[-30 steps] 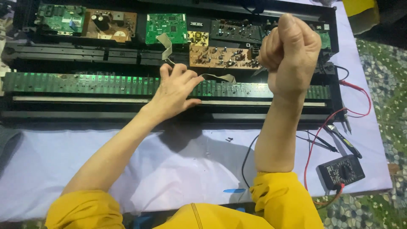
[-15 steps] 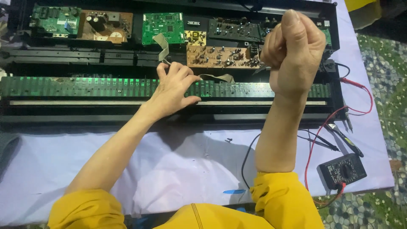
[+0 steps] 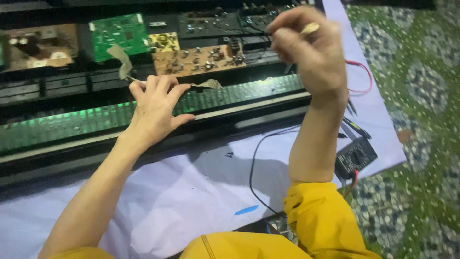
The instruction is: Testing and repairing the internal circuitry of an electronic keyboard using a multimeter.
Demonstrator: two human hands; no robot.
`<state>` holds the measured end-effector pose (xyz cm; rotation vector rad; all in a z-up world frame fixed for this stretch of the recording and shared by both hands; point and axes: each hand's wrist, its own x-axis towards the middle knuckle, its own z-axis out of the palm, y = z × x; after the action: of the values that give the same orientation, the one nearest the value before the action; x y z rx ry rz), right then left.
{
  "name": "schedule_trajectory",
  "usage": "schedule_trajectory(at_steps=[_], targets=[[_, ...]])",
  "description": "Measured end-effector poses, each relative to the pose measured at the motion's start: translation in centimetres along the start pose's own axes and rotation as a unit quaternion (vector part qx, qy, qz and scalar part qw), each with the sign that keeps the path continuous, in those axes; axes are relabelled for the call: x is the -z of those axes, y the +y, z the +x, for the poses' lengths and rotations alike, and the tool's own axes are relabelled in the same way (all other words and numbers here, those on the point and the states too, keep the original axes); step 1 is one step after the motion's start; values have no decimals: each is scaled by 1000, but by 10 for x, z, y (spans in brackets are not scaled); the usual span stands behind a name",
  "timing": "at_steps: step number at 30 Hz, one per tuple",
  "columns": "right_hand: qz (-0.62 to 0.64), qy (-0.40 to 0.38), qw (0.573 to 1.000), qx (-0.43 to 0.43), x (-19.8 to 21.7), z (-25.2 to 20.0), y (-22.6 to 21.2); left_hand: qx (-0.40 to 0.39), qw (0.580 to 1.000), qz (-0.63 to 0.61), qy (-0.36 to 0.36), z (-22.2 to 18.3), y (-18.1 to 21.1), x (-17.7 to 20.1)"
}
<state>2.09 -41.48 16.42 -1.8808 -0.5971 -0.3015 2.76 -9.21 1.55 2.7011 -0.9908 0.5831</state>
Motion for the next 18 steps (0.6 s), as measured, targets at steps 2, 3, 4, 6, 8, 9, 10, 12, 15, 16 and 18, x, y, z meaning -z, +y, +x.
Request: schedule_trajectory(at_steps=[2,3,4,6,8,9,10,12,15,16,18], targets=[[-105,-54,992,-41,9,-6,20,-6,1000,1,24,12,12,-4],[-199,-111,970,-84,10,-9,31,-5,999,6,40,13,18,-4],[-200,-110,970,-84,11,-16,49,-6,999,5,42,22,23,-12],[-260,-73,957,-105,10,-28,87,-27,997,-30,64,36,31,-25],[-282,-71,949,-121,15,-31,99,-30,997,-33,67,43,36,-38],[-305,-68,940,-139,19,-34,105,-35,996,-39,72,48,39,-46],[-305,-64,939,-142,22,-38,107,-39,996,-41,70,47,40,-47],[-295,-58,945,-129,32,-41,110,-47,997,-19,58,50,41,-50],[-330,-83,919,-200,44,-50,120,-45,997,-35,58,49,44,-45],[-330,-80,918,-204,45,-50,120,-49,996,-37,57,51,43,-44],[-356,-124,890,-256,45,-52,118,-47,996,-51,59,49,44,-44]])
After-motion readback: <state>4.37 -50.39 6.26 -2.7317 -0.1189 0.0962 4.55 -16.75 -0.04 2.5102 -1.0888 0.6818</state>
